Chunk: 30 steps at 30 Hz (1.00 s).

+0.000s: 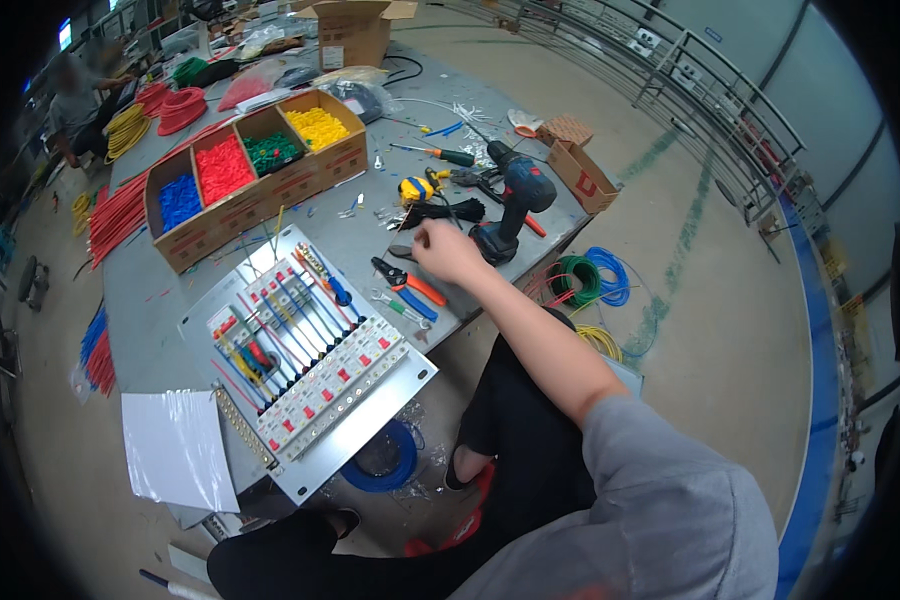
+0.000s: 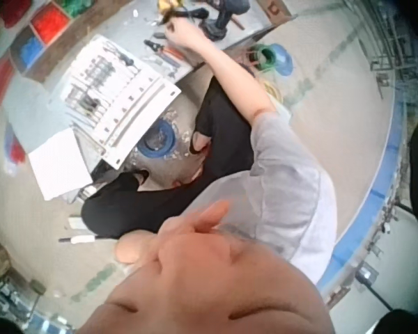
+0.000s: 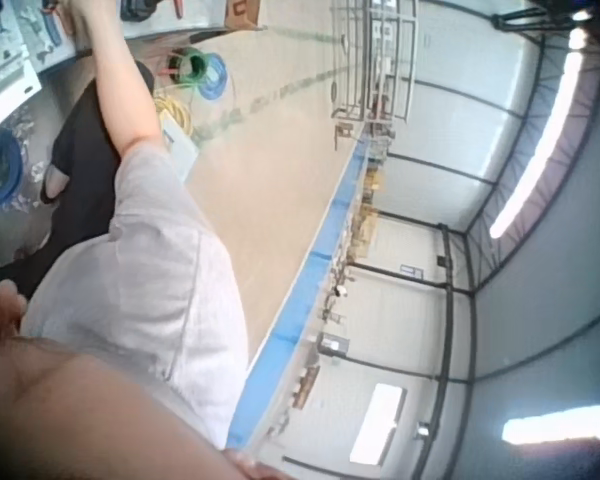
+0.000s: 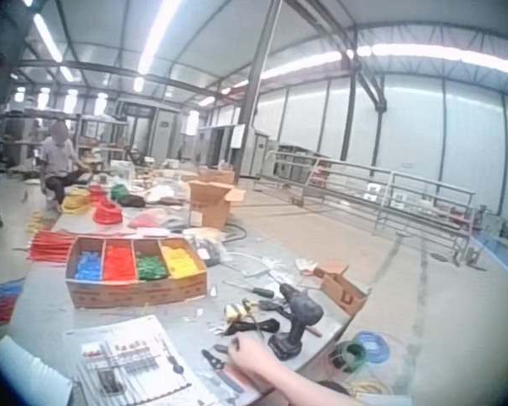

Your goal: The person sits on a low stool and works on a metal electrical panel, using pliers and a screwdriver to strip, cut, and secure multiple colored wires into terminal blocks. The person repeatedly handles wires and tools to connect them to the circuit breakers.

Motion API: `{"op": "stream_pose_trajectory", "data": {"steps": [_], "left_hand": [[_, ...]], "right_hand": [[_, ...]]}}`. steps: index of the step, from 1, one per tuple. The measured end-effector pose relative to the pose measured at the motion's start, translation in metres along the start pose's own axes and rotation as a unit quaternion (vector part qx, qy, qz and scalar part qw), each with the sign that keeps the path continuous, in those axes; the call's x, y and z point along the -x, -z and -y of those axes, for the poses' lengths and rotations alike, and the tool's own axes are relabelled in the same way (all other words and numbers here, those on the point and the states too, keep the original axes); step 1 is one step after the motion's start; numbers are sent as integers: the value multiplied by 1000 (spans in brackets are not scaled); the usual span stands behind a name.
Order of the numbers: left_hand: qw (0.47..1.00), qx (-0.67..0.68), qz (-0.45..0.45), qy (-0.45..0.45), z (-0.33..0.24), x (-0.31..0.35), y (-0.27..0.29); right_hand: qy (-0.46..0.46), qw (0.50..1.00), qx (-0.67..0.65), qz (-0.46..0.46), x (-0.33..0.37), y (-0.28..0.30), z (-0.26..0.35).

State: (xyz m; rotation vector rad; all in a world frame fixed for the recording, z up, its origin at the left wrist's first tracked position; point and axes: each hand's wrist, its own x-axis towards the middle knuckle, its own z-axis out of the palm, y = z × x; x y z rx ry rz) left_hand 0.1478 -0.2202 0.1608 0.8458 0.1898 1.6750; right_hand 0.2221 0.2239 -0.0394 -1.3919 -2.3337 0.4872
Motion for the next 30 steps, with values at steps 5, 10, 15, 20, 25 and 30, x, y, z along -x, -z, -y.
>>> {"op": "stream_pose_trajectory", "data": {"steps": [5, 10, 15, 20, 25, 30], "left_hand": [[1000, -3, 12, -25, 2, -7, 7], [996, -54, -7, -66, -4, -5, 11], [996, 1, 39, -81, 24, 18, 97], [964, -131, -229, 25, 17, -28, 127], [911, -29, -388, 139, 10, -51, 168], [892, -262, -353, 105, -15, -53, 186]], "right_hand": [[-30, 989, 81, -120, -100, 3, -25], [-139, 979, 149, -15, -131, -22, -4], [-175, 977, 122, 17, -152, -24, 8], [-218, 972, 86, 24, -158, -12, -21], [-92, 979, -123, -134, -160, 18, -44], [18, 689, -708, 156, -88, 41, 86]]}}
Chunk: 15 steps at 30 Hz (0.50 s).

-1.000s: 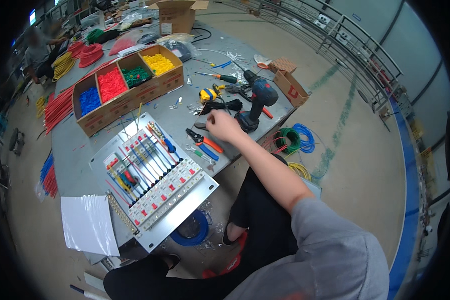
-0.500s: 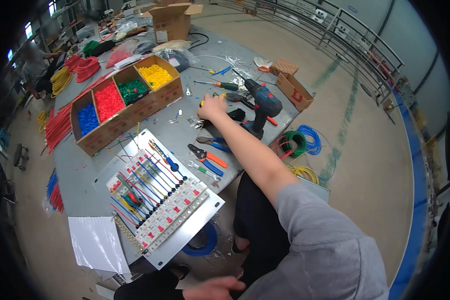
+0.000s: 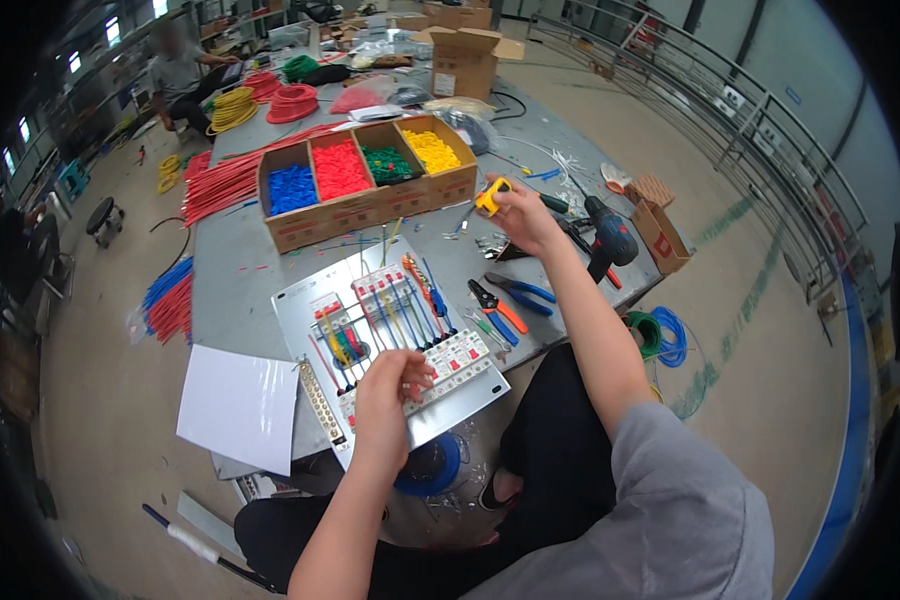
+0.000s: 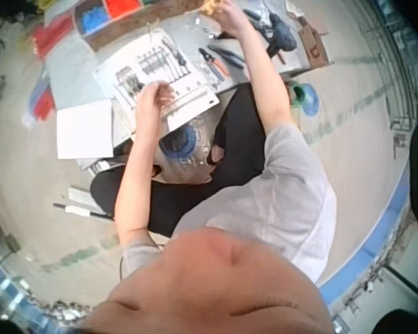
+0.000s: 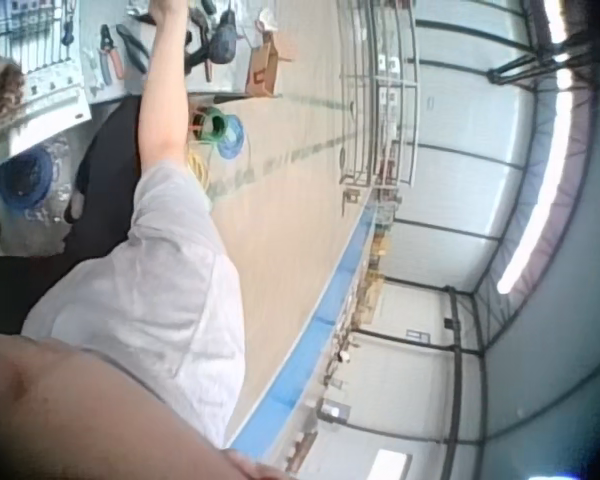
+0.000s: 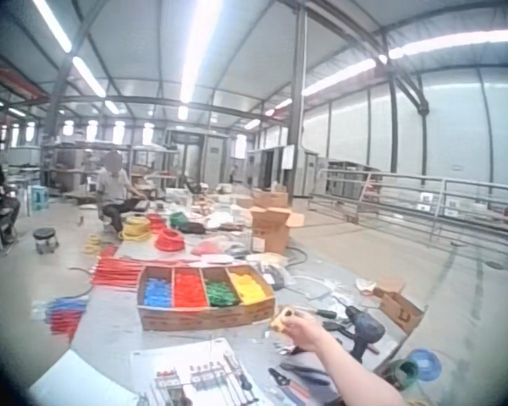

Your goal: The person sits on a low stool and works on a metal electrical panel, using pliers and a screwdriver to strip, cut, and secure multiple colored wires into terminal blocks. The person repeatedly handles wires and tools to connect them to the circuit breakers.

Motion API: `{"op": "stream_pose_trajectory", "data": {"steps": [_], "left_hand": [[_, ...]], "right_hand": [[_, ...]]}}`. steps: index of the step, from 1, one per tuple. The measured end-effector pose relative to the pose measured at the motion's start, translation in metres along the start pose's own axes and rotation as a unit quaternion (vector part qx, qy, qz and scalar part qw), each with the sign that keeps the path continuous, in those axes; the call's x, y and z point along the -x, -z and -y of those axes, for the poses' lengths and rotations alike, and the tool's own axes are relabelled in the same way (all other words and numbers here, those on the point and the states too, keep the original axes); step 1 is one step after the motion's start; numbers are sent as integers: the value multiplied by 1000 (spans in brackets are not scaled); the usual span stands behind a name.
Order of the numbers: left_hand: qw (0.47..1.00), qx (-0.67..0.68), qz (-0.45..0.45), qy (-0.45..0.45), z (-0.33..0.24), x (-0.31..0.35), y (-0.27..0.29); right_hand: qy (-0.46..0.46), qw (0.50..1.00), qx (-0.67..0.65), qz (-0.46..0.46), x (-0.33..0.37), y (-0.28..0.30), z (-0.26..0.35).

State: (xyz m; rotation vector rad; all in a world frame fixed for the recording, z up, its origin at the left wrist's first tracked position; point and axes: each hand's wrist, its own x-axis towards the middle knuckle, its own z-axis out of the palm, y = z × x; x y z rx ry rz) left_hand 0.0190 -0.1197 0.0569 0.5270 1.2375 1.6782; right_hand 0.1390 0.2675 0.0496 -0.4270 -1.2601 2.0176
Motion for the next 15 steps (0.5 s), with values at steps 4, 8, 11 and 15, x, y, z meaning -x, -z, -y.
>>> {"op": "stream_pose_trajectory", "data": {"steps": [4, 8, 11, 15], "left_hand": [[988, -80, 2, -130, 1, -14, -10], [967, 55, -13, -250, 14, -17, -21], [970, 70, -8, -234, 11, 4, -7], [976, -4, 52, -212, -4, 21, 8]], "right_hand": [[-16, 987, 47, 152, 61, -91, -16], [59, 929, 308, 199, 133, -162, -27], [131, 852, 456, 223, 161, -189, -17], [137, 765, 561, 284, 178, -203, -2]]}}
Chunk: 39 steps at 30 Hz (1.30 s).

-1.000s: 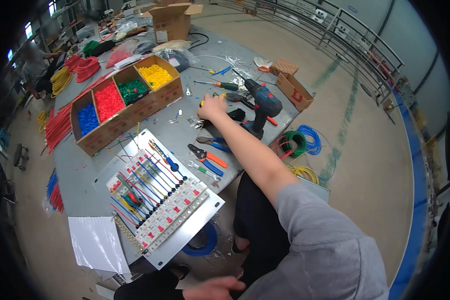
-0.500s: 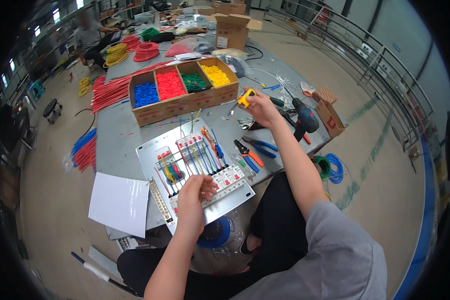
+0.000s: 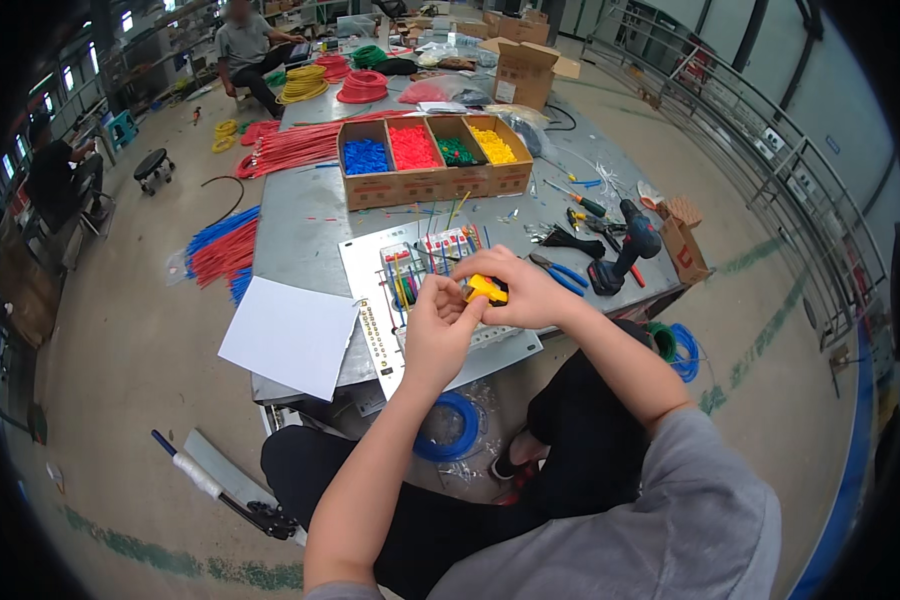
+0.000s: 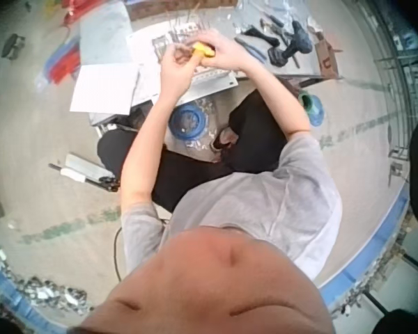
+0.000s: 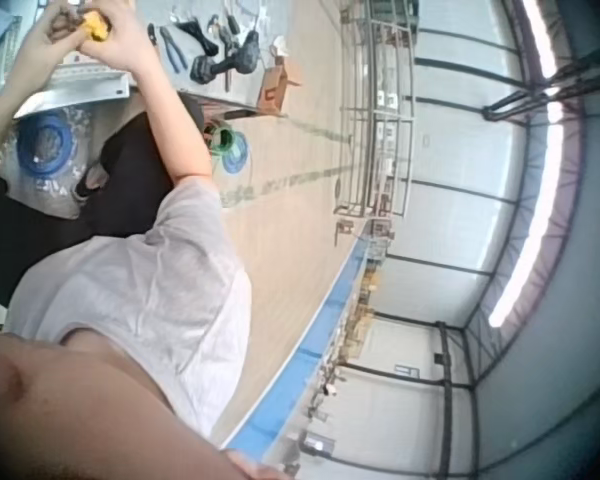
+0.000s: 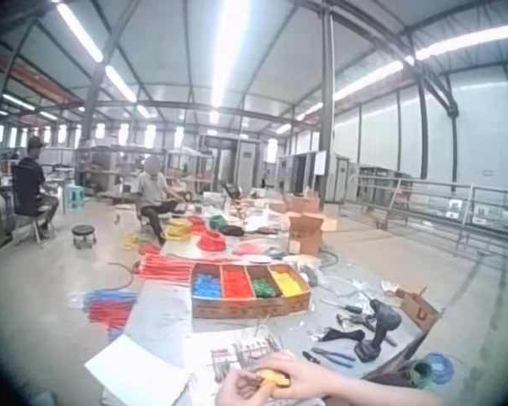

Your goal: The person sits on a low stool and works on a metal electrical panel, using pliers and a screwdriver to strip, cut, and secure multiple colored wires into terminal blocks. The person repeatedly handles wires and tools to connect them to the circuit breakers.

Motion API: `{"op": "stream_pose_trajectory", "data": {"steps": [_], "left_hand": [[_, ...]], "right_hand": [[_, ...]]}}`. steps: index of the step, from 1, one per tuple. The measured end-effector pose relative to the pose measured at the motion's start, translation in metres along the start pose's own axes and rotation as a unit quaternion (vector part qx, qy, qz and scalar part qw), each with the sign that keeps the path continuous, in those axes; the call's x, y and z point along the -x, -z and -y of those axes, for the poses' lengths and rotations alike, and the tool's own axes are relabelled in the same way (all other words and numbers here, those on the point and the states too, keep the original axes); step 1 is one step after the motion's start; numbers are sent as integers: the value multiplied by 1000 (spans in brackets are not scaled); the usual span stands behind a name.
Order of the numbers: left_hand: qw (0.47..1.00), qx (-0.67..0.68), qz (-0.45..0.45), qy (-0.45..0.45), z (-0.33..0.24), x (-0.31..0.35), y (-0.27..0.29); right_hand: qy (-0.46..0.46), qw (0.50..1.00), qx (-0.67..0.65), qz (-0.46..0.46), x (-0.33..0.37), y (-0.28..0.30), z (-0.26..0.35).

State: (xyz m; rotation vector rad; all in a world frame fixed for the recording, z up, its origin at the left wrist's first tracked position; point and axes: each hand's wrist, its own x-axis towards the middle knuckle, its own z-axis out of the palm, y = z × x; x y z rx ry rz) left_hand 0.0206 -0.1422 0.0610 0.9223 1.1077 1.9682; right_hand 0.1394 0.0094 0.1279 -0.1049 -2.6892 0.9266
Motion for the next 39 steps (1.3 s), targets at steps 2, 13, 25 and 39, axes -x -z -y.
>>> {"op": "stream_pose_trajectory", "data": {"steps": [2, 13, 25, 39], "left_hand": [[998, -50, 37, 23, -8, 0, 13], [979, -202, 21, -15, -100, -39, 114], [935, -301, -36, 186, -7, -111, 181], [925, -231, 21, 300, 51, -126, 183]], "right_hand": [[31, 997, 63, 26, -1, -1, 2], [-147, 986, 80, -1, -33, 33, -45], [50, 828, 553, 76, -161, 86, 25], [153, 701, 648, 256, -244, -34, 35]]}}
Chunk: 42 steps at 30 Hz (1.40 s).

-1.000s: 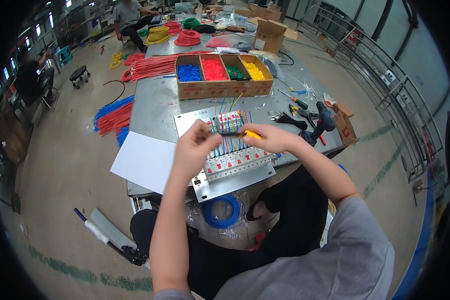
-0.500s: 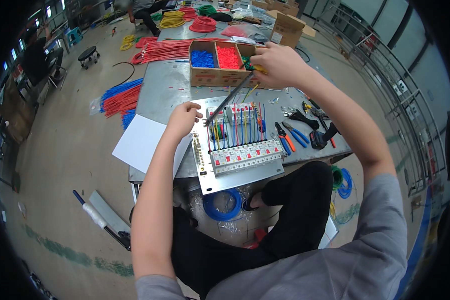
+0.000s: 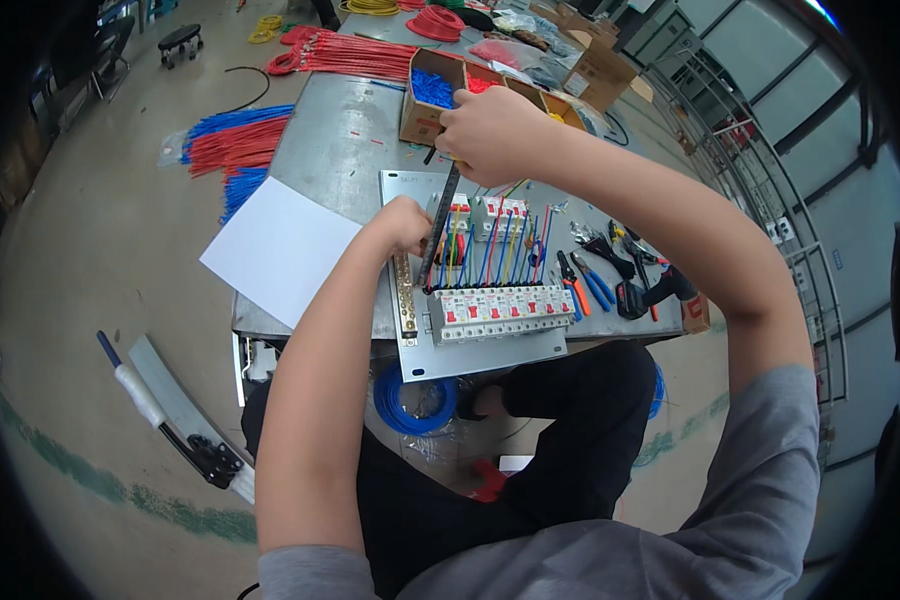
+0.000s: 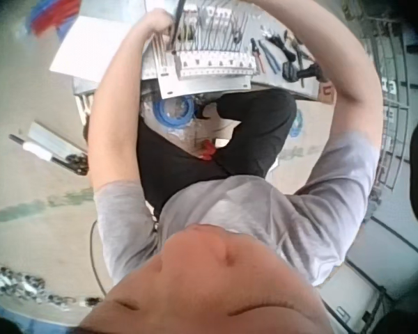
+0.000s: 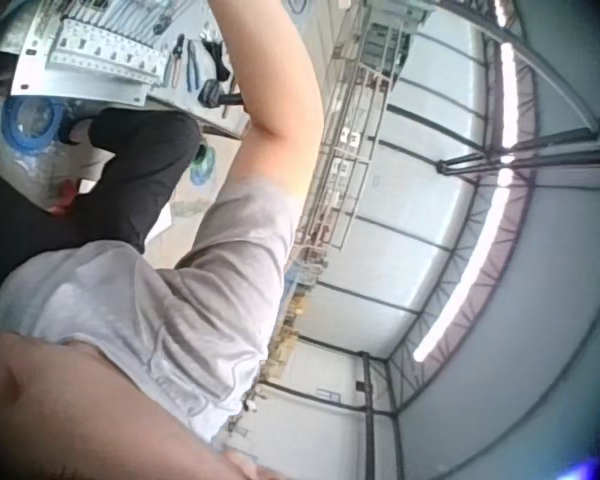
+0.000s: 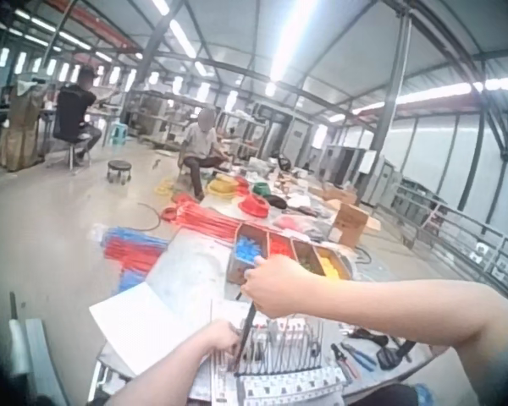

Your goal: The person sits on a low stool and works on a metal electrical panel, using pliers and a screwdriver to strip, cut, and secure multiple colored wires into terminal blocks. The person repeatedly handles wires and tools to connect them to the circuit breakers.

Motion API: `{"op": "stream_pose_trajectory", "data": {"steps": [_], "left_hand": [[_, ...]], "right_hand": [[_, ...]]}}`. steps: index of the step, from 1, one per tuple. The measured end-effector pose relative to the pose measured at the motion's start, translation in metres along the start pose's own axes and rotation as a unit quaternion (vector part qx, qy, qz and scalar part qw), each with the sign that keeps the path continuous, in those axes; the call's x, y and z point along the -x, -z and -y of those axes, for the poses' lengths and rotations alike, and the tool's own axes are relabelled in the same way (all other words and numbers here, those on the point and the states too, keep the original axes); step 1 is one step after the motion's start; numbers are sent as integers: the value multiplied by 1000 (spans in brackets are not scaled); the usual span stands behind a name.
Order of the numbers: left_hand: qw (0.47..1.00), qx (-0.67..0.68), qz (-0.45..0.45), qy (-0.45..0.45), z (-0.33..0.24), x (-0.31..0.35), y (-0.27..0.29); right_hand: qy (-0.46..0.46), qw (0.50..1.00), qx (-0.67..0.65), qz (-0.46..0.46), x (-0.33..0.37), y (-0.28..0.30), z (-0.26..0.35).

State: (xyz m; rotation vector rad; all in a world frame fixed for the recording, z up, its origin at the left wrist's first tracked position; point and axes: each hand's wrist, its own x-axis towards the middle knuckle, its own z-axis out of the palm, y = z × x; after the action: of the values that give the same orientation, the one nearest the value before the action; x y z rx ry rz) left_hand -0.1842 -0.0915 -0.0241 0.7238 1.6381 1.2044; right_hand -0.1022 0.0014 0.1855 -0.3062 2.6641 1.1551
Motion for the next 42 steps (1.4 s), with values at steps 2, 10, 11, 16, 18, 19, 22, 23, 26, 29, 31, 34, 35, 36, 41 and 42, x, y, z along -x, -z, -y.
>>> {"op": "stream_pose_trajectory", "data": {"steps": [2, 10, 11, 16, 18, 19, 22, 23, 26, 29, 31, 34, 35, 36, 41, 42], "left_hand": [[1000, -7, -10, -27, 4, -2, 2], [994, 110, -2, -4, -9, 3, 29], [997, 71, 35, 5, -14, 9, 29], [988, 19, 151, 37, 7, 20, 31], [987, 33, 155, 21, 11, 27, 26], [987, 37, 153, 17, 14, 28, 24], [990, 64, 122, 14, 21, 30, 25], [991, 69, 114, 19, 22, 29, 24], [992, 80, 93, 21, 22, 26, 13], [991, 102, 88, 20, 24, 24, 10], [990, 114, 78, 25, 27, 24, 14], [988, 128, 82, 18, 28, 24, 12], [988, 125, 83, 22, 27, 24, 11], [988, 125, 86, 22, 28, 22, 12], [991, 105, 77, 20, 27, 17, 9], [991, 104, 77, 26, 25, 18, 9]], "right_hand": [[10, 1000, -1, -15, -6, 0, 2], [40, 999, 1, 1, -27, -1, -2], [36, 999, -1, 14, -28, -5, -5], [34, 999, -34, 24, -47, -14, -6], [36, 998, -46, 34, -57, -17, -7], [37, 998, -52, 20, -58, -18, -6], [38, 998, -53, 6, -65, -13, -4], [36, 998, -52, 9, -65, -13, -3], [36, 998, -55, 18, -69, -28, -7], [63, 996, -52, 23, -76, -40, -12], [83, 995, -52, 22, -79, -38, -12], [108, 993, -51, -11, -77, -48, -15], [117, 991, -64, -30, -77, -52, -17], [126, 988, -76, -50, -78, -55, -22], [175, 964, -103, -171, -74, -79, -36], [177, 962, -111, -174, -72, -80, -37]]}}
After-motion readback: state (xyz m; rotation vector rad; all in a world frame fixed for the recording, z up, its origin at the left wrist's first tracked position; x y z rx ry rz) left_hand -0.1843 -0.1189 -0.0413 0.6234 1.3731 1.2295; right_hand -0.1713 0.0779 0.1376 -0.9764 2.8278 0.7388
